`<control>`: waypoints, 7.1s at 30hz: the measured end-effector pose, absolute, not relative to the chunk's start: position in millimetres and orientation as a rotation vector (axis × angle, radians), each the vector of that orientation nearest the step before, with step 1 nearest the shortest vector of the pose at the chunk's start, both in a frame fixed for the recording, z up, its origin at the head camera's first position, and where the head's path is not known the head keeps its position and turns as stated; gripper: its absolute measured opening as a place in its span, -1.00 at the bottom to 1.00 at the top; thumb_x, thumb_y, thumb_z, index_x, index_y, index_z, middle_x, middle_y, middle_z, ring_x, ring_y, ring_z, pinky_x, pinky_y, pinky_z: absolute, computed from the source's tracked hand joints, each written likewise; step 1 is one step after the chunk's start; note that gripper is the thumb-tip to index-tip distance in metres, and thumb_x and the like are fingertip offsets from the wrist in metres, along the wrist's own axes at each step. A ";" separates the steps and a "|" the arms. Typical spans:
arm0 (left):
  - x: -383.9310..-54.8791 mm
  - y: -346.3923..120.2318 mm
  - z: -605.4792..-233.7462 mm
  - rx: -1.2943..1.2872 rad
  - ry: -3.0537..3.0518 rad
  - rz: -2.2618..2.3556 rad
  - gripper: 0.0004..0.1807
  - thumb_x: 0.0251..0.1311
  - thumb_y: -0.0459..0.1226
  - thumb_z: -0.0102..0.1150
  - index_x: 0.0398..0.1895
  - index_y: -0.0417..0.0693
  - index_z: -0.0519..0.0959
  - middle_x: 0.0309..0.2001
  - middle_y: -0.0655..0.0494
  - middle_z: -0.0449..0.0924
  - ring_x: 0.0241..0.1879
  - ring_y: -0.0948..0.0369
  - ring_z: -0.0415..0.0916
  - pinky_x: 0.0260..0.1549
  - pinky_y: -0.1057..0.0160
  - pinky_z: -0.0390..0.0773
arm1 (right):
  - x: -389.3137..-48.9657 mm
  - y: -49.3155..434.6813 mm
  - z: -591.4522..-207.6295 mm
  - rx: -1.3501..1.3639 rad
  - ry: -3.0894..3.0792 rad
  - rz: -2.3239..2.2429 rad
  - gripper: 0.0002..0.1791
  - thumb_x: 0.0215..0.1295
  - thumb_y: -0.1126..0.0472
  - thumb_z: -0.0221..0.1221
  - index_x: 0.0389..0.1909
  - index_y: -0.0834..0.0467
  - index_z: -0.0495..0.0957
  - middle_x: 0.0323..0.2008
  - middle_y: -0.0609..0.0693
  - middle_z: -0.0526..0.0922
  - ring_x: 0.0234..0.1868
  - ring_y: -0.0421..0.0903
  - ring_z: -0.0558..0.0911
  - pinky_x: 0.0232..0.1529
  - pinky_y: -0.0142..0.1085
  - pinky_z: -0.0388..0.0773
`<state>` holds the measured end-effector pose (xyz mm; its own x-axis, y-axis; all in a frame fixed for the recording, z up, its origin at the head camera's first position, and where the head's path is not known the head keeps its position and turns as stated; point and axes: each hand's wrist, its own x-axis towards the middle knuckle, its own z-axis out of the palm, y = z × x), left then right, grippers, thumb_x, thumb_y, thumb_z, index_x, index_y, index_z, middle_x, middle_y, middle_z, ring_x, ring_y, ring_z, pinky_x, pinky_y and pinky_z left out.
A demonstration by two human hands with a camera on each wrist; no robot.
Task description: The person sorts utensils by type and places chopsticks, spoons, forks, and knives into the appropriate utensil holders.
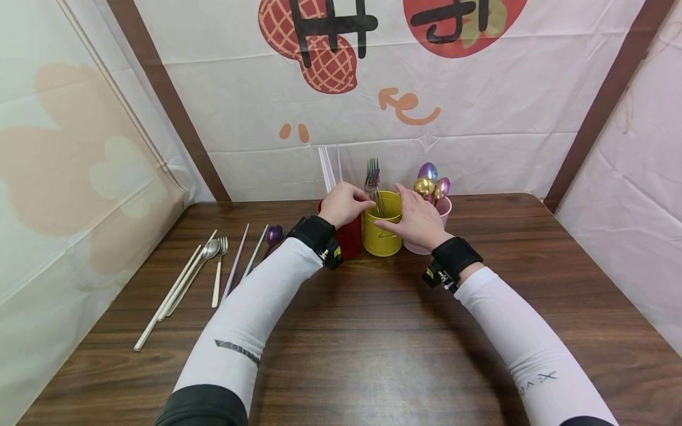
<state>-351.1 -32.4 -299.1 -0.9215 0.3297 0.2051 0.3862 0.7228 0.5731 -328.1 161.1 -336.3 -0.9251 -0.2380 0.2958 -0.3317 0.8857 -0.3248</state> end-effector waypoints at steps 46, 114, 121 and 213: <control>-311.7 -185.6 -320.0 -0.658 -3.151 -0.519 -0.77 0.22 -0.15 0.27 -0.37 -0.16 0.61 -0.51 0.09 0.59 -0.55 0.21 0.51 -0.49 0.20 0.48 | -324.2 158.5 -333.5 0.431 -2.834 0.562 0.12 0.10 -0.42 0.18 0.47 0.22 0.05 0.38 0.21 0.26 0.34 0.15 0.29 0.21 0.07 0.34; -328.0 -149.8 -287.0 -0.512 -1.775 -1.838 -0.85 0.33 -0.44 0.09 -0.11 -0.20 0.39 -0.29 0.01 0.54 -0.36 0.22 0.64 -0.54 0.39 0.58 | -338.4 103.7 -336.9 0.597 -2.793 0.733 -0.04 0.21 -0.41 0.09 0.45 0.07 0.05 0.31 -0.03 0.41 0.31 0.04 0.33 0.17 -0.03 0.42; -315.8 -135.8 -296.4 -0.528 -1.982 -1.730 -0.78 0.32 -0.51 0.02 -0.05 -0.50 0.32 -0.19 -0.36 0.53 -0.32 0.11 0.64 -0.49 0.42 0.56 | -340.3 102.3 -341.7 0.586 -2.775 0.735 -0.05 0.20 -0.42 0.09 0.44 0.06 0.08 0.29 -0.04 0.44 0.27 0.05 0.37 0.09 -0.03 0.48; -316.1 -217.3 -370.9 -0.379 -3.207 -0.847 -0.81 0.12 -0.37 0.31 -0.58 -0.18 0.52 -0.73 0.08 0.49 -0.75 0.25 0.46 -0.72 0.32 0.50 | -333.8 114.0 -332.4 0.699 -2.791 0.753 -0.08 0.29 -0.29 0.11 0.46 0.15 0.03 0.33 0.08 0.38 0.35 0.05 0.31 0.30 -0.03 0.25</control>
